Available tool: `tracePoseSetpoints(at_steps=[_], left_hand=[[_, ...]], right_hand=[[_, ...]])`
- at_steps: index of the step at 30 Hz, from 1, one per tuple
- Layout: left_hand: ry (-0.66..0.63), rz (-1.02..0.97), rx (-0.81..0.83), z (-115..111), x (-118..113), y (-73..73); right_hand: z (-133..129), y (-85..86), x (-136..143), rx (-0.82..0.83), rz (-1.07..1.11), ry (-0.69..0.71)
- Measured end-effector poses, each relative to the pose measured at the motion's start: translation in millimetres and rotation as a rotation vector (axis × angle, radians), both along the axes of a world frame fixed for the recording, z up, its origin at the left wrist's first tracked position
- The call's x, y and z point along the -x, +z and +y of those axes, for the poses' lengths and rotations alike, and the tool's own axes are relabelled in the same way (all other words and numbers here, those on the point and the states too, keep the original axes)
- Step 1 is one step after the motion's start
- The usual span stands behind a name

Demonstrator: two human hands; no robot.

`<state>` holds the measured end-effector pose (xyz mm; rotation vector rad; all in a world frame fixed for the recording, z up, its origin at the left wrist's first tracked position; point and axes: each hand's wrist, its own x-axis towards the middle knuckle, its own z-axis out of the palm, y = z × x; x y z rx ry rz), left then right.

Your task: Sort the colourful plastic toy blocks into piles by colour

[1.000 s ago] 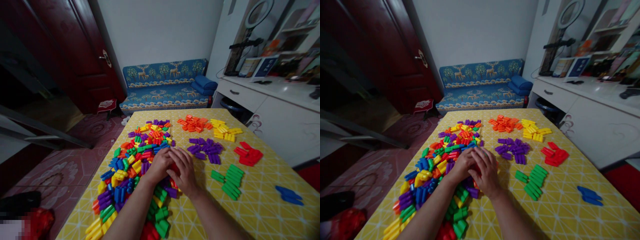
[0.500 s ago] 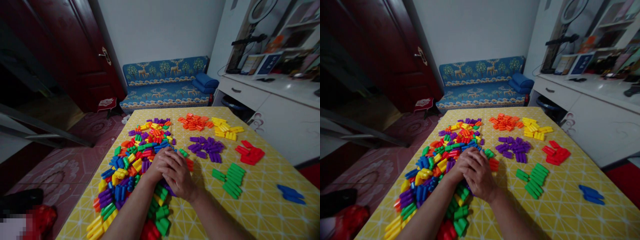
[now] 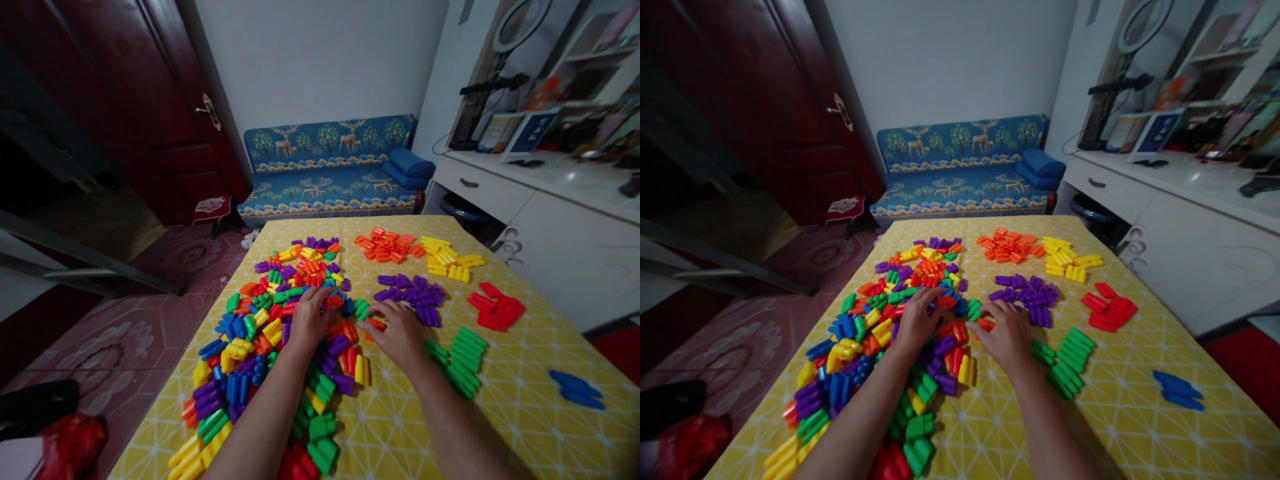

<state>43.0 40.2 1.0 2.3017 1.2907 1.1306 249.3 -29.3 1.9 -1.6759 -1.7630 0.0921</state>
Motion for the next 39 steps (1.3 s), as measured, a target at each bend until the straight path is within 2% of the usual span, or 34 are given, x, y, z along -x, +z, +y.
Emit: tracePoseSetpoints(at_steps=[4, 8, 13, 18, 21, 23, 28, 31, 35, 39], left_hand=[[-0.020, 0.044, -0.001, -1, 0, 2.0], [-0.066, 0.071, 0.004, -4, 0, 4.7], [-0.094, 0.050, 0.036, -8, -1, 10.5], [-0.120, 0.104, 0.021, -8, -1, 9.7], [-0.097, 0.088, 0.027, -6, -2, 6.6], [-0.084, 0.082, 0.066, -5, -3, 5.6], [-0.108, 0.089, 0.166, -5, -3, 7.0], [-0.127, 0.074, 0.170, -5, -3, 6.3], [-0.125, 0.041, 0.160, -4, -2, 3.4], [-0.131, -0.017, 0.165, -5, -2, 2.6]], right_hand=[[1, 4.1, -10, 0.222, 0.073, 0.078], [0, 10.7, -14, 0.314, 0.091, 0.071], [-1, 14.7, -14, 0.255, 0.171, 0.072], [7, 22.7, -20, 0.078, 0.542, -0.062], [32, 25.6, -40, -0.019, 0.745, -0.071], [59, 25.0, -59, -0.034, 0.791, -0.129], [139, 18.6, -104, -0.024, 0.737, -0.439], [176, 15.9, -117, -0.059, 0.671, -0.487], [203, 17.9, -121, -0.052, 0.563, -0.479], [202, 26.5, -123, -0.032, 0.465, -0.448]])
